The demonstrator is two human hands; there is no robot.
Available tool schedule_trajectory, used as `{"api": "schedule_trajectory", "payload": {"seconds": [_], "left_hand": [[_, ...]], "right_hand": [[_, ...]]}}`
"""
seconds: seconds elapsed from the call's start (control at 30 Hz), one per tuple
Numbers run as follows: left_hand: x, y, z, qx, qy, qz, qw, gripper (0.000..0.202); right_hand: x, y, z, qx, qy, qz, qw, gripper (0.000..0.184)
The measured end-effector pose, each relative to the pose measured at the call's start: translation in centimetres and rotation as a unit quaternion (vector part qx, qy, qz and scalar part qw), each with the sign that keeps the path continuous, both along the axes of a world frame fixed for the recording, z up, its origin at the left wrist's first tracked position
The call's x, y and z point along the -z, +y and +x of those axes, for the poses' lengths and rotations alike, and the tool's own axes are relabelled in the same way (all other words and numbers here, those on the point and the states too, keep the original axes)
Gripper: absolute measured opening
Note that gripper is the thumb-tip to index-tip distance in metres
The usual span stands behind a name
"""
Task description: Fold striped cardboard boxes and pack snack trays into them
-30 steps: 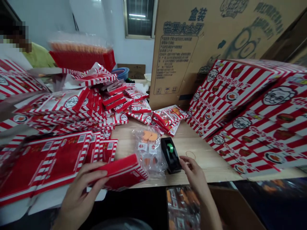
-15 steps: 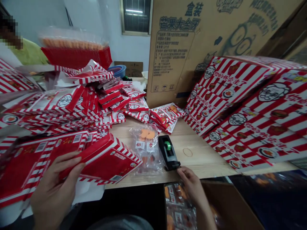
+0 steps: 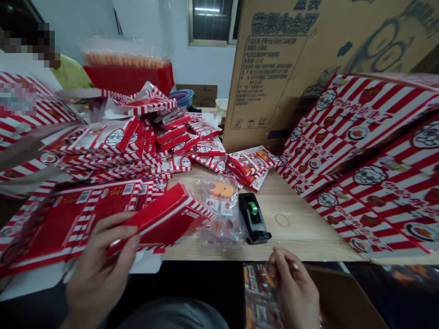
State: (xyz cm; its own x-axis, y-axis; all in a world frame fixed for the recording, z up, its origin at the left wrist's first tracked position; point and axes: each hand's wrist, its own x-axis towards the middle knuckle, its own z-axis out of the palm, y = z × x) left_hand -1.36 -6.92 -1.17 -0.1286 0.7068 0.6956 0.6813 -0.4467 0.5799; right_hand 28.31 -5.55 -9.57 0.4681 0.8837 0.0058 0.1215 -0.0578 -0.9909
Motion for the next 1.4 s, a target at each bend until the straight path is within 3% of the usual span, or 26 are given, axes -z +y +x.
{"api": "schedule_trajectory", "payload": {"seconds": [0.07, 0.17, 0.27, 0.37, 0.43, 0.57, 0.63, 0.73, 0.87, 1.03, 1.13, 1.27, 1.33, 1.4], "left_hand": [[0.3, 0.1, 0.8, 0.041, 0.016, 0.009, 0.999, 0.032], [0.3, 0.2, 2.0, 0.094, 0.030, 0.018, 0.995, 0.033], [-0.1, -0.1, 2.6, 0.101, 0.072, 0.040, 0.991, 0.028], [-0.5, -0.2, 2.6, 0.094, 0.140, 0.068, 0.983, 0.025], [-0.8, -0.1, 2.4, 0.087, 0.179, 0.072, 0.977, 0.027], [-1.7, 0.3, 1.7, 0.123, 0.208, 0.013, 0.970, 0.036], [-2.3, 0.3, 1.4, 0.148, 0.204, -0.024, 0.967, 0.037], [-2.6, 0.1, 1.0, 0.165, 0.200, -0.023, 0.965, 0.034], [-2.4, -0.2, 0.3, 0.168, 0.224, 0.007, 0.960, 0.037], [-4.1, -0.2, -0.1, 0.174, 0.244, 0.031, 0.953, 0.030], [-4.7, -0.3, 0.5, 0.175, 0.232, 0.063, 0.955, 0.027], [-2.6, 0.1, 2.3, 0.190, 0.238, 0.123, 0.944, 0.025], [-0.8, 0.6, 3.5, 0.203, 0.228, 0.157, 0.939, 0.026], [0.5, 1.0, 4.4, 0.200, 0.239, 0.143, 0.939, 0.027]], "right_hand": [[-4.0, -1.1, -3.8, -0.059, 0.111, 0.031, 0.992, 0.027], [-9.0, -2.2, -9.3, -0.207, 0.148, 0.000, 0.967, 0.029], [-11.0, -2.1, -12.7, -0.200, 0.143, -0.030, 0.969, 0.037], [-10.5, -1.5, -13.8, -0.166, 0.112, -0.043, 0.979, 0.041], [-9.6, -1.3, -13.8, -0.180, 0.098, -0.034, 0.978, 0.042], [-8.6, -1.3, -13.6, -0.201, 0.092, -0.025, 0.975, 0.041], [-8.6, -1.5, -13.6, -0.222, 0.110, -0.011, 0.969, 0.038], [-9.0, -1.9, -13.7, -0.256, 0.132, -0.007, 0.957, 0.031], [-8.8, -2.3, -14.1, -0.196, 0.084, -0.033, 0.976, 0.029], [-6.1, -2.0, -13.7, -0.132, -0.027, 0.032, 0.990, 0.034], [-4.8, -0.5, -11.4, -0.156, 0.049, 0.025, 0.986, 0.024], [-5.3, 1.8, -7.0, -0.204, 0.148, -0.024, 0.968, 0.051], [-6.1, 2.7, -5.4, -0.223, 0.172, -0.050, 0.958, 0.053], [-6.8, 3.8, -4.5, -0.217, 0.192, -0.073, 0.954, 0.062]]}}
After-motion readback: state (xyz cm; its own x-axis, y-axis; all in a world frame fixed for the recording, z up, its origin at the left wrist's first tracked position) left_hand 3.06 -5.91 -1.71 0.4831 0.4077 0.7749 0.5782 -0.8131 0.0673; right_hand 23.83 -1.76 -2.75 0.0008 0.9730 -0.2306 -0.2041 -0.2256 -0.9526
